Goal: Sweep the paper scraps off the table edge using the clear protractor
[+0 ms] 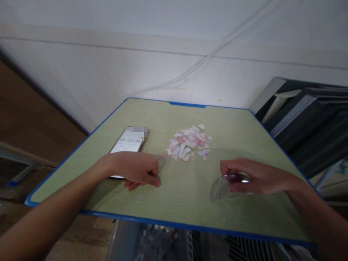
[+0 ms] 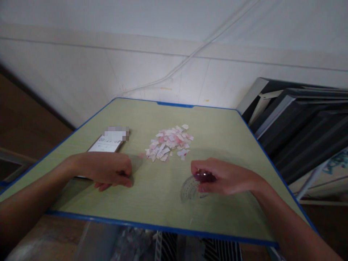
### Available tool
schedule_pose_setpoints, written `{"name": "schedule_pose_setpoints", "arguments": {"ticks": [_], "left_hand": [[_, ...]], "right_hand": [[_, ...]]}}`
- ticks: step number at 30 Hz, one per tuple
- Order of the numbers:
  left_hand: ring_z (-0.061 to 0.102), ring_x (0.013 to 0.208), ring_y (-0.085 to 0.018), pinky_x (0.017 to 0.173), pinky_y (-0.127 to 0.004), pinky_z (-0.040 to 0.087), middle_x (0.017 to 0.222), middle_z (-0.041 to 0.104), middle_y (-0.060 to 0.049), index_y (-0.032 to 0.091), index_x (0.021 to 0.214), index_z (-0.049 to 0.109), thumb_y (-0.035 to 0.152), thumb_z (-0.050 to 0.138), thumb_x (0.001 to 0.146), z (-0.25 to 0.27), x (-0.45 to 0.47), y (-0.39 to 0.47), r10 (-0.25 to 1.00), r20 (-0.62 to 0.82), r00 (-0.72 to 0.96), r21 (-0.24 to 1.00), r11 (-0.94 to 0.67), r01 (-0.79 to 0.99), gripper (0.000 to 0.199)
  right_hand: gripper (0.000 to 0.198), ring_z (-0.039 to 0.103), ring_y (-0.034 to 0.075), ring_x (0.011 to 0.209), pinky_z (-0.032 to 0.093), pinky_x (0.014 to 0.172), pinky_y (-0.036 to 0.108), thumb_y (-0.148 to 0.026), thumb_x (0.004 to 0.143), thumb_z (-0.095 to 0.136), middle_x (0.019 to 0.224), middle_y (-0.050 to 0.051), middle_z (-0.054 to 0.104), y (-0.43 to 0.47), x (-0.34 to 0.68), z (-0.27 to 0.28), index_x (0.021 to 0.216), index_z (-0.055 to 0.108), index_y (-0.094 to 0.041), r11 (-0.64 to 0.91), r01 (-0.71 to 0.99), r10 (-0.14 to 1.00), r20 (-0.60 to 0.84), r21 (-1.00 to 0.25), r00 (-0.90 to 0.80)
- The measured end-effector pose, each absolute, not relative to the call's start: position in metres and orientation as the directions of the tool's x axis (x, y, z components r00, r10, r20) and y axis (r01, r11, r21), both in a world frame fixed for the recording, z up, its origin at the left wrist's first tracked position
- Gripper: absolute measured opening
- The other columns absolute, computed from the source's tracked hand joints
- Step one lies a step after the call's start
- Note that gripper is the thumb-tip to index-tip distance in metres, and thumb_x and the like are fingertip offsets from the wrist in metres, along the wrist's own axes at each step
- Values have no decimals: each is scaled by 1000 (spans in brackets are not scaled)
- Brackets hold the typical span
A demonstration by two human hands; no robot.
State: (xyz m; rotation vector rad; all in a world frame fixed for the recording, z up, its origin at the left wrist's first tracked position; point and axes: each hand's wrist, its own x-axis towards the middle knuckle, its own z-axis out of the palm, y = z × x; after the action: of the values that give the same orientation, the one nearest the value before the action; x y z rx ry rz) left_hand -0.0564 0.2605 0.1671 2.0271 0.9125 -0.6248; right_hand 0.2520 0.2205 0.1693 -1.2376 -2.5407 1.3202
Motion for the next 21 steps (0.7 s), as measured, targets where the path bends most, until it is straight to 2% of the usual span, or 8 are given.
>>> {"name": "schedule_pose_setpoints", "arguments": {"ticks": [3, 7, 10, 13, 15, 18, 21], "left_hand": [[48, 33, -11, 36, -20, 36, 35, 50, 2, 21, 46, 40, 31, 44, 83, 167, -56, 261, 378, -685, 622, 476, -414, 776, 39], [47, 33, -10, 35, -19, 36, 35, 48, 2, 20, 46, 40, 29, 44, 84, 168, -55, 260, 367, -698, 615, 477, -403, 781, 38], [47, 33, -11, 35, -20, 36, 35, 48, 2, 21, 46, 40, 29, 44, 83, 169, -54, 260, 370, -699, 612, 483, -387, 785, 38], [47, 33, -12, 36, -21, 36, 34, 48, 2, 21, 46, 39, 30, 45, 83, 169, -54, 260, 377, -703, 603, 483, -371, 793, 38], [48, 34, -13, 37, -22, 36, 35, 49, 2, 21, 46, 39, 31, 45, 83, 170, -54, 260, 377, -706, 600, 473, -380, 795, 39], [49, 35, -13, 38, -23, 36, 36, 50, 2, 21, 47, 40, 31, 44, 83, 169, -56, 260, 374, -704, 604, 468, -395, 790, 38], [49, 35, -13, 39, -23, 37, 37, 50, 2, 21, 47, 41, 32, 44, 83, 167, -57, 261, 370, -699, 611, 480, -391, 785, 37]], "right_hand": [[22, 42, 10, 55, 30, 49, 22, -27, 74, 60, 59, -4, 44, 217, 245, 171, 63, 43, -19, 388, 665, 602, -371, -639, -707], [24, 39, 9, 52, 24, 48, 21, -7, 64, 61, 54, -6, 40, 207, 235, 176, 55, 42, -18, 447, 663, 461, -480, -601, -746], [27, 35, 7, 47, 20, 45, 21, -5, 63, 62, 49, -8, 36, 202, 232, 178, 51, 41, -18, 410, 629, 369, -510, -661, -777], [29, 35, 7, 45, 21, 44, 21, -14, 66, 66, 48, -7, 37, 202, 235, 179, 49, 43, -18, 328, 577, 319, -487, -748, -813], [25, 38, 8, 46, 24, 44, 21, -19, 68, 65, 49, -6, 40, 203, 239, 179, 51, 46, -18, 307, 561, 331, -466, -769, -820], [19, 46, 10, 51, 31, 47, 21, -22, 72, 61, 53, -3, 48, 206, 245, 179, 56, 51, -19, 345, 577, 411, -433, -740, -802], [18, 51, 12, 56, 37, 51, 23, -28, 78, 57, 59, -1, 53, 211, 246, 175, 63, 52, -19, 383, 630, 580, -356, -675, -733]]}}
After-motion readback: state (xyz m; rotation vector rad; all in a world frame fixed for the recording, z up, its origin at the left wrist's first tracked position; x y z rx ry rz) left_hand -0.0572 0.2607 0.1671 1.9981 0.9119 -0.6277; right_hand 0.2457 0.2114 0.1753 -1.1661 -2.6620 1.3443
